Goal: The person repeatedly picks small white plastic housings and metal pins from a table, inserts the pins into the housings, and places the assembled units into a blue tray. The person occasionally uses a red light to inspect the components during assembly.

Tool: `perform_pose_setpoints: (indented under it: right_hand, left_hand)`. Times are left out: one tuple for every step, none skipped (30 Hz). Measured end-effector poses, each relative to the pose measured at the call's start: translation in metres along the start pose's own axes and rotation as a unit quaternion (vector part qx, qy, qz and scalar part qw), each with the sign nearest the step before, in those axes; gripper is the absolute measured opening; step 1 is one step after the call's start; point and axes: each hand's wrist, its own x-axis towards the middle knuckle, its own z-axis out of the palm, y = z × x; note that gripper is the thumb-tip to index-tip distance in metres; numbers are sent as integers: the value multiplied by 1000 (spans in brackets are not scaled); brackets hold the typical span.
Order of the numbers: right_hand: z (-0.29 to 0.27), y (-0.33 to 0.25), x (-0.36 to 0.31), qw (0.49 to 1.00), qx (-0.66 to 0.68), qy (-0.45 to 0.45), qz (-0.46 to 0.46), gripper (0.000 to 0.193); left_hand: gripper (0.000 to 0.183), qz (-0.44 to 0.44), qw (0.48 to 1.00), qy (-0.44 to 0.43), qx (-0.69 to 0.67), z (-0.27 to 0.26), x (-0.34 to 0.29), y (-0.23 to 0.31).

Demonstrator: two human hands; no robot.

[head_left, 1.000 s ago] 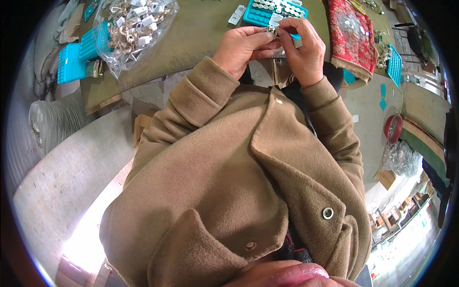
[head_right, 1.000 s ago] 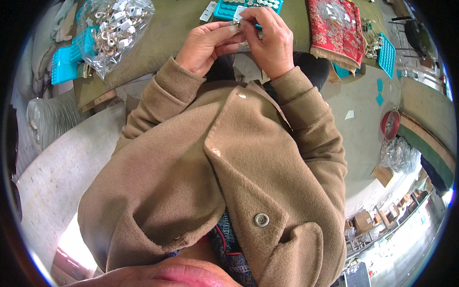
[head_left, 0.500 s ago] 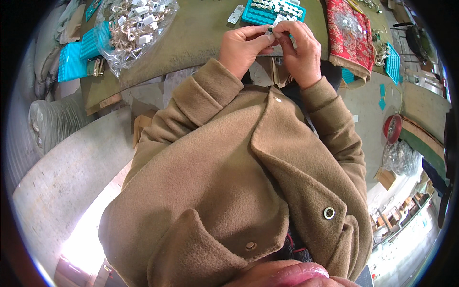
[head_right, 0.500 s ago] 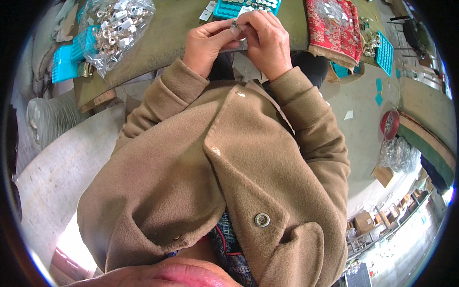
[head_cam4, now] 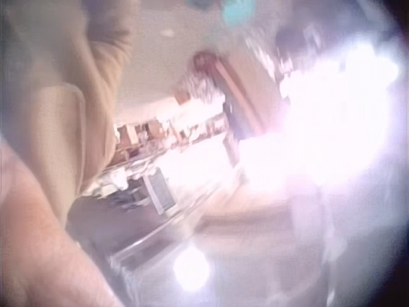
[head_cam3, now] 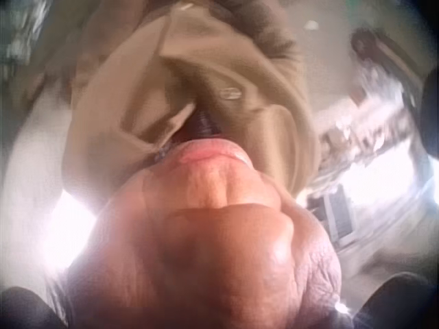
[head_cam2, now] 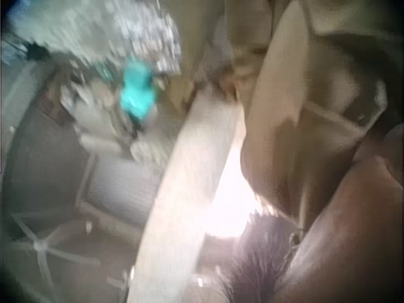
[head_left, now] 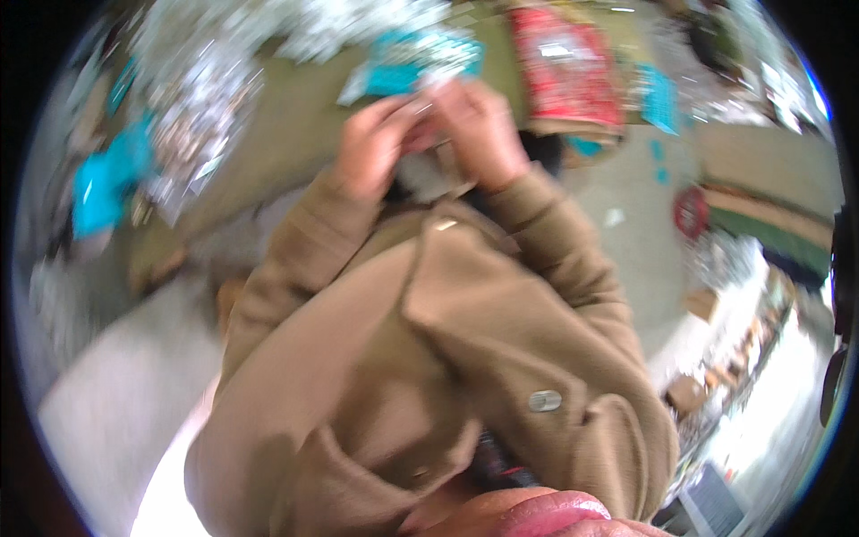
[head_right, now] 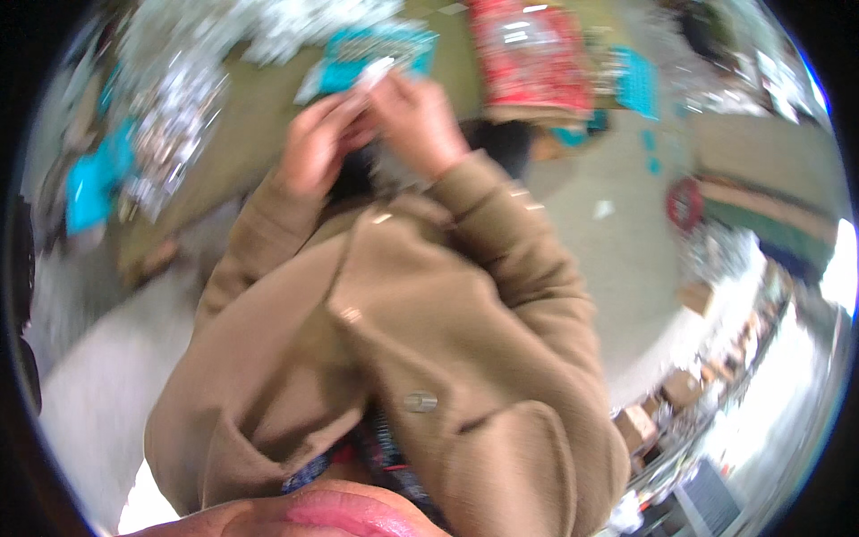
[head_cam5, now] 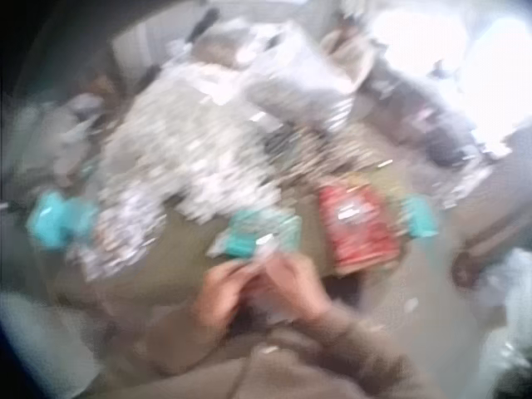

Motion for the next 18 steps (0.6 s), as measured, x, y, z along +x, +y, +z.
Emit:
perform_pose_setpoints:
  right_hand:
    - [7, 0, -3, 998, 47, 36, -6, 15]
    - [13, -2, -6, 993, 93, 72, 4, 12]
    - [15, -5, -7, 993, 67, 97, -8, 10]
    - [15, -6, -7, 991, 100, 87, -4, 11]
    - [12, -8, -5, 996, 8, 83, -15, 16]
    - [11, -9, -5, 996, 47, 75, -4, 21]
    - [8, -9, -3, 998, 18, 59, 19, 24]
    - [6, -9, -3, 996, 81, 25, 31, 24]
    - [3, -6, -3, 988, 146, -9, 53, 24]
    - [1, -5, -2, 991, 113, -20, 71, 25]
    - [-1, -4, -3, 987, 140, -33, 65, 26]
    - [0, -3, -4, 984, 159, -36, 77, 27]
    - [-2, -3, -4, 979, 189, -41, 64, 28]
    - [-2, -3, -4, 972, 221, -35, 66, 31]
    - [-2, -3, -2, 966, 250, -14, 59, 28]
    - [-4, -3, -2, 963, 257, -6, 77, 26]
    - [-4, -3, -1, 960, 268, -11, 87, 25]
    - [-4, -3, 0, 949, 301, -4, 91, 22]
  left_hand:
    - [26, -17, 1000, -23, -3, 1, 4, 0]
    - [26, -9, 1000, -13, -26, 6, 3, -5]
    - [27, -39, 999, -20, -2, 5, 3, -3]
    - [29, -61, 998, -3, -33, 4, 2, -4]
    - [32, -78, 994, -16, -73, 0, 0, -2]
    - [33, -84, 987, -24, -135, -3, 2, -4]
    - [32, -101, 981, -38, -162, -10, 4, -5]
    - [31, -112, 972, -58, -196, -15, 6, -11]
    - [30, -144, 965, -16, -220, -19, 9, -19]
    - [31, -150, 944, -71, -285, -25, 11, -24]
    - [31, -172, 920, -95, -339, -30, 13, -29]
    - [32, -195, 885, -144, -397, -36, 14, -32]
    - [30, -204, 882, -121, -408, -39, 15, -33]
    - [29, -220, 869, -127, -425, -41, 15, -33]
    - [27, -244, 855, -105, -445, -42, 14, -33]
    - [28, -280, 832, -111, -466, -43, 13, -30]
    - [29, -290, 825, -130, -467, -43, 12, -28]
    - [29, -298, 814, -143, -478, -43, 11, -26]
